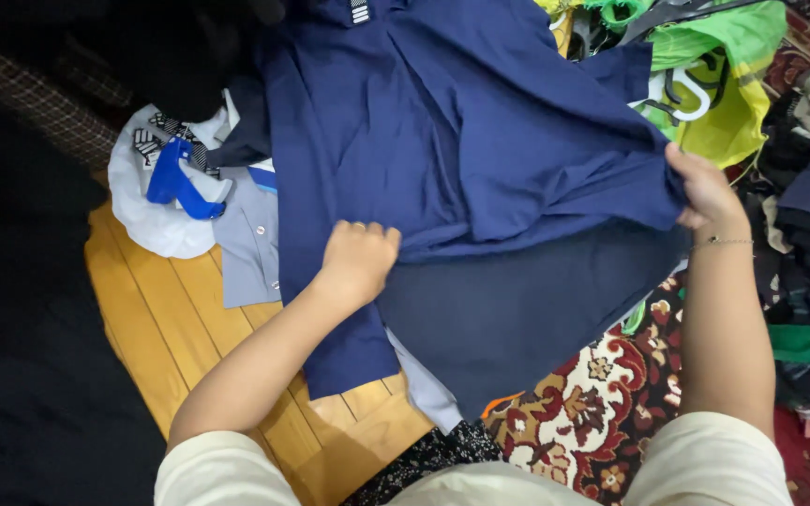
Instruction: The person lays out a dark blue polo shirt on a wooden surface and uses a blue hot glue gun to attach a small striped fabric label to the inside of the collar. They press the label into place and then fold the shirt. The person repeats this process with a second dark blue shirt.
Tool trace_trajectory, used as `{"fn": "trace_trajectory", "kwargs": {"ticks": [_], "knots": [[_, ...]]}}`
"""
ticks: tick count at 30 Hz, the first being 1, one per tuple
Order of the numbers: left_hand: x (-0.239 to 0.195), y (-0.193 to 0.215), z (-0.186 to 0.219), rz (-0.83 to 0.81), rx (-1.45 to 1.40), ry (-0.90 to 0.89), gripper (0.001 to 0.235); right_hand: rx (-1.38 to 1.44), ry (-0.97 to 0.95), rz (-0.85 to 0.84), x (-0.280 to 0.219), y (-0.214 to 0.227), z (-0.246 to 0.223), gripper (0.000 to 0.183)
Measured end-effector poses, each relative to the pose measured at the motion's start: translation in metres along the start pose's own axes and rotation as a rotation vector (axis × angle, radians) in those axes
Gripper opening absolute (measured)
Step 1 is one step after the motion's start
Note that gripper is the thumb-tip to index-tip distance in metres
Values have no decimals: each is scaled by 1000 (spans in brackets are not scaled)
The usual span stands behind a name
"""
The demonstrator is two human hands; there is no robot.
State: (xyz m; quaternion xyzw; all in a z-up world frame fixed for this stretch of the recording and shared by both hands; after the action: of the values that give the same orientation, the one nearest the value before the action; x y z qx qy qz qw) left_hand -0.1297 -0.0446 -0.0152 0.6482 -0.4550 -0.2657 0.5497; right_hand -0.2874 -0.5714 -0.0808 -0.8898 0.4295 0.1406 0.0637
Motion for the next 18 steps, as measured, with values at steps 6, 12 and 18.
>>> {"fn": "trace_trajectory", "kwargs": {"ticks": [6,12,18], "knots": [[15,41,75,39,-537,-206,16,504,-91,-118,26,18,-17,28],[10,44,138,317,-412,-282,7,488,-26,75,5,39,1,28],[-1,65,138,227,-582,-375,14,453,142,183,-4,85,-20,61]]}}
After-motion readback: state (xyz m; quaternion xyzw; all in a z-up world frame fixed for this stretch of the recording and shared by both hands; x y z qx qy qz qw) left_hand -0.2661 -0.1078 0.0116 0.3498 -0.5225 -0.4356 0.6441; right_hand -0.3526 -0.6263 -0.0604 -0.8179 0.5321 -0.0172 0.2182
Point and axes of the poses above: each hand's wrist, its own x-axis towards the middle knuckle, its own y-axis out of the back of the hand, z = x × y, the point moved 7 cm from there along x, towards the middle knuckle, and after that the axes turned 11 degrees about z, right-handed, at the moved point
